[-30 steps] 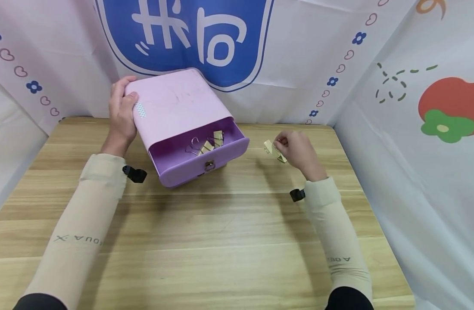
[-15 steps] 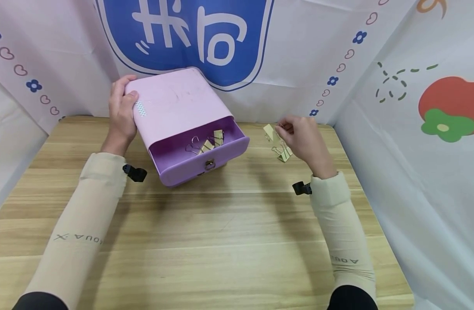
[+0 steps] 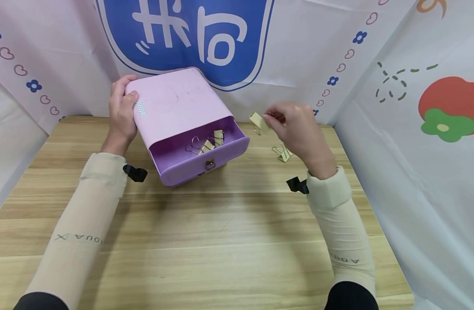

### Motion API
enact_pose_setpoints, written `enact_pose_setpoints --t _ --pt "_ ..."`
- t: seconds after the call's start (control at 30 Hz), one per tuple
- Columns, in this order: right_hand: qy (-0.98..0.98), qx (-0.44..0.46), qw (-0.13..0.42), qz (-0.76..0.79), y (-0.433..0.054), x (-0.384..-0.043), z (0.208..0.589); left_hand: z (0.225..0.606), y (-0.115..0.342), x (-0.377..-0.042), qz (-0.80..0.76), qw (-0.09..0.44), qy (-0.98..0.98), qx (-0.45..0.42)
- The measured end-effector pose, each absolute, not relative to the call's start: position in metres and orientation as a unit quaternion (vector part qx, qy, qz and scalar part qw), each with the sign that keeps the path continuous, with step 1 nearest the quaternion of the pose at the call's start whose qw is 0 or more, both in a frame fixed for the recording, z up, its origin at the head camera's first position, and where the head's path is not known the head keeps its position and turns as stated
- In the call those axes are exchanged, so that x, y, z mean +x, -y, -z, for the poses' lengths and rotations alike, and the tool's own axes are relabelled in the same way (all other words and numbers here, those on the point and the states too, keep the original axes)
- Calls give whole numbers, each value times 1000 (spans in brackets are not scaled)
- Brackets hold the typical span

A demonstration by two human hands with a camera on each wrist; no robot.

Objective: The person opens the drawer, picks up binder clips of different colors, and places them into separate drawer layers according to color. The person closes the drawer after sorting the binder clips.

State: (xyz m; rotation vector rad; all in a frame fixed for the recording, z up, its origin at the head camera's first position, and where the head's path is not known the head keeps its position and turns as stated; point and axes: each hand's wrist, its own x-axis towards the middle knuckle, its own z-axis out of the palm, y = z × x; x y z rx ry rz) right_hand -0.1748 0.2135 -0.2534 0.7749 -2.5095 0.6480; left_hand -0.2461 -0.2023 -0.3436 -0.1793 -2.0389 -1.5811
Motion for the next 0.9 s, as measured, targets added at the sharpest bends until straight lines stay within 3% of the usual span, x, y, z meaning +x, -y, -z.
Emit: enact_pose_setpoints --t 0.37,0.9 --pt "858 373 270 -231 -184 -162 235 343 201 -246 592 267 758 -61" --pt "824 459 241 -231 -136 -154 233 337 198 -237 589 259 763 -59"
